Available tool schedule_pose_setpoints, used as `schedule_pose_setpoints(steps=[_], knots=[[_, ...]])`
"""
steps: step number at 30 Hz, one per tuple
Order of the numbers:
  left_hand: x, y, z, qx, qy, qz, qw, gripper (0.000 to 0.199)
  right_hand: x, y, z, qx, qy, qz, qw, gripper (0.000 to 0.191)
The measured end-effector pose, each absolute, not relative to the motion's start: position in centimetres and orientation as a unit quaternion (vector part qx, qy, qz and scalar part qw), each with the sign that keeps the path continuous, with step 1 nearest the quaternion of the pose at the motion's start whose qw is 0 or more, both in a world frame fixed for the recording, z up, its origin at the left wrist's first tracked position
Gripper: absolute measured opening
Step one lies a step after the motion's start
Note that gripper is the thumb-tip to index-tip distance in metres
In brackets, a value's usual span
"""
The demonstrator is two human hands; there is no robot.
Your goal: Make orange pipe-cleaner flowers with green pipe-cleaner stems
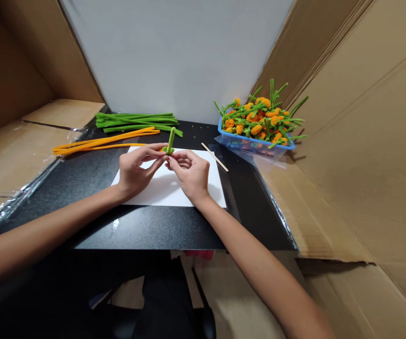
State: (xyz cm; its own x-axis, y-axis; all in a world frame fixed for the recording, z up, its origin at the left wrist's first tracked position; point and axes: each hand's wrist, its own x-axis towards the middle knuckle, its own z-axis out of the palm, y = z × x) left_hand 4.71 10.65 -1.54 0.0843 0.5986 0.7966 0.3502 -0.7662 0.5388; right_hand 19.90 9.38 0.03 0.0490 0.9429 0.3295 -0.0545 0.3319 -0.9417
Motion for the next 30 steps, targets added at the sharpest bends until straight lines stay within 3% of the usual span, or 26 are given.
schedule_pose_setpoints(steps=[11,20,25,30], knots=[[4.3,11.4,-1.5,0.705,0.346,0.577,0.223,0.021,20.5,10.7,-0.6,-0.414,-0.541,0.457,0.572,0.033],[3.6,13.1,-2.0,0.671,0.305,0.546,0.4,0.029,21.7,11.1,-0.5,-0.431,-0.63,0.338,0.551,0.013],[3.3,13.2,-1.8,0.672,0.296,0.53,0.425,0.033,22.0,11.1,-0.3,-0.418,-0.671,0.29,0.54,0.011],[3.3,13.3,-2.0,0.679,0.278,0.528,0.427,0.033,21.8,11.1,-0.4,-0.409,-0.647,0.33,0.553,0.009]])
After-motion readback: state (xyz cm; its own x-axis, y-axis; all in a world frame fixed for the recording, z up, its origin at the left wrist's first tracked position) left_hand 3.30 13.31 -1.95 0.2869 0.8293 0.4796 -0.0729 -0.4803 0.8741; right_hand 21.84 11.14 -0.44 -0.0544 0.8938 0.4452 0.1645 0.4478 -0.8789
